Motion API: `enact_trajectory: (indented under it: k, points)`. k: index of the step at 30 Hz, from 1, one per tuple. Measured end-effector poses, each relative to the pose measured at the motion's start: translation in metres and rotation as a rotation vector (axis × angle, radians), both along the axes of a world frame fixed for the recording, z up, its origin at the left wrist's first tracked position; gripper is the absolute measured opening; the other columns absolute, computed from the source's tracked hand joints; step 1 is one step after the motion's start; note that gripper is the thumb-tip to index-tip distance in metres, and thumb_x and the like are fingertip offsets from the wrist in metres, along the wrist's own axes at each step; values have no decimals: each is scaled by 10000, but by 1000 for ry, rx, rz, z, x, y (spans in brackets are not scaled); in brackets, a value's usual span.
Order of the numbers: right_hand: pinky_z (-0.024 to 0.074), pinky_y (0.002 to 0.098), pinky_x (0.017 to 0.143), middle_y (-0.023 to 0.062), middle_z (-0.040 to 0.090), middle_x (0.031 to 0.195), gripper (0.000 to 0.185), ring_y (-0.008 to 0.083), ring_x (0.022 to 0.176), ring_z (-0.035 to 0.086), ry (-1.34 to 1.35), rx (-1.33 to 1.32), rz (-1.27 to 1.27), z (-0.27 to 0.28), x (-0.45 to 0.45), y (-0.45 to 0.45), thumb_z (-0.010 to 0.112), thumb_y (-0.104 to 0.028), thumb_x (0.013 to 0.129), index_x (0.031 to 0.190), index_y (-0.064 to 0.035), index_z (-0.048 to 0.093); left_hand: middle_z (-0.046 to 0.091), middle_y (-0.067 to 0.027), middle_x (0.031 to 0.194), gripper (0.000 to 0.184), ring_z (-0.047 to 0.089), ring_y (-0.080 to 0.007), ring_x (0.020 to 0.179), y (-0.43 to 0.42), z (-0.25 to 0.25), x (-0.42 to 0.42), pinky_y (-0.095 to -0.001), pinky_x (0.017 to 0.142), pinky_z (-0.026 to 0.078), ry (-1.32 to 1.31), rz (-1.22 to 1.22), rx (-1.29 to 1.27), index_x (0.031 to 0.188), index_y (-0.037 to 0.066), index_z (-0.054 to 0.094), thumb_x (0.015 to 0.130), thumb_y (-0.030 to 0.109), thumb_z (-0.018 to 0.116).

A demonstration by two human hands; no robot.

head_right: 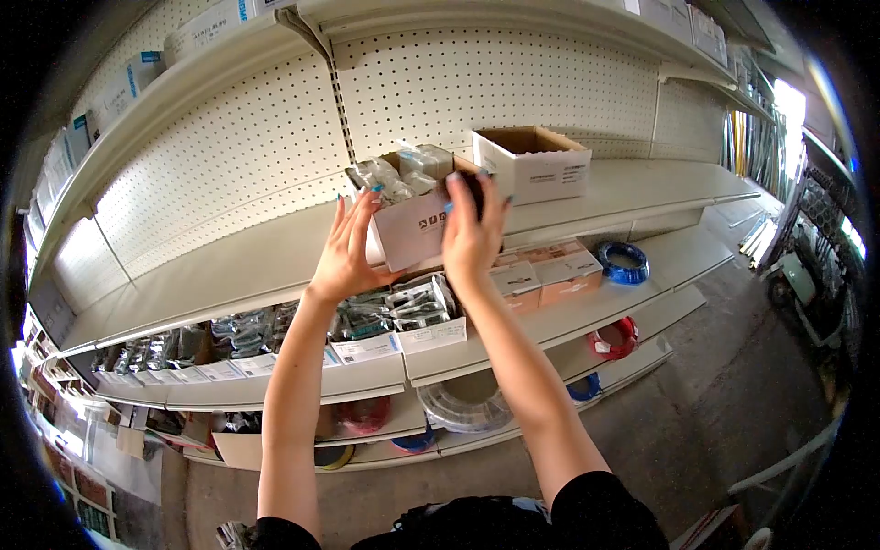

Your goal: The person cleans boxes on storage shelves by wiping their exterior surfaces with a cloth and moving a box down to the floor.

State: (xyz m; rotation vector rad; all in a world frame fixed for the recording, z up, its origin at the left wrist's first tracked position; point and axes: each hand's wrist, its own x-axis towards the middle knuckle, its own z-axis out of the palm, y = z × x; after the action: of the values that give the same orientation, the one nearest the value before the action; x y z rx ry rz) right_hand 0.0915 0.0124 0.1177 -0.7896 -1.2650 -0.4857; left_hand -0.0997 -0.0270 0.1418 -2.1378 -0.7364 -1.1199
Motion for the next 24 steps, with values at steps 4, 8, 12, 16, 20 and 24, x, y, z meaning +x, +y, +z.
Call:
enact_trajectory:
  k: [4, 8, 12, 16, 20, 24]
  points:
    - [442, 424, 905, 203, 487, 1240, 326, 398, 1101, 508, 207, -259, 73, 12, 27, 19, 485, -106, 948, 1272, -71, 484, 408, -205, 1412, 1150, 397, -368, 1315, -5, 3, 2, -579, 1070, 293, 16, -3, -19, 1418, -28, 241, 527, 284, 898]
    - [489, 446, 802, 212, 500, 1172, 308, 391, 987, 560, 256, -312, 138, 9, 26, 17, 448, -173, 974, 1266, -74, 461, 391, -213, 1421, 1129, 400, -369, 1312, -3, 3, 0, -576, 1072, 296, 14, -10, -30, 1407, -28, 250, 523, 251, 895]
    - [452, 441, 859, 209, 505, 1158, 334, 378, 1018, 532, 279, -248, 239, 4, 23, 2, 454, -184, 979, 1287, -56, 451, 381, -241, 1413, 1095, 429, -393, 1281, -6, 3, -6, -566, 1073, 305, -5, -97, -41, 1379, -30, 274, 517, 250, 888]
    - [421, 428, 917, 200, 499, 1194, 351, 363, 1079, 492, 266, -132, 351, -3, 28, -21, 462, -144, 967, 1305, -50, 454, 350, -293, 1412, 1115, 398, -453, 1284, -14, -1, -14, -565, 1079, 296, 4, -206, -29, 1377, -37, 258, 504, 253, 888]
    - [405, 439, 946, 189, 496, 1212, 379, 360, 1119, 483, 138, -36, 252, -13, 29, -34, 504, -73, 927, 1304, -50, 466, 295, -294, 1451, 1134, 301, -422, 1358, -21, -5, -15, -575, 1104, 223, 8, -121, -51, 1426, -43, 189, 565, 262, 862]
    - [371, 430, 1006, 182, 508, 1265, 365, 359, 1174, 478, 132, 59, 198, -19, 11, -36, 519, -64, 910, 1275, -50, 522, 294, -291, 1452, 1125, 290, -423, 1364, -18, -10, -12, -591, 1106, 187, 0, -84, -11, 1432, -47, 165, 582, 242, 844]
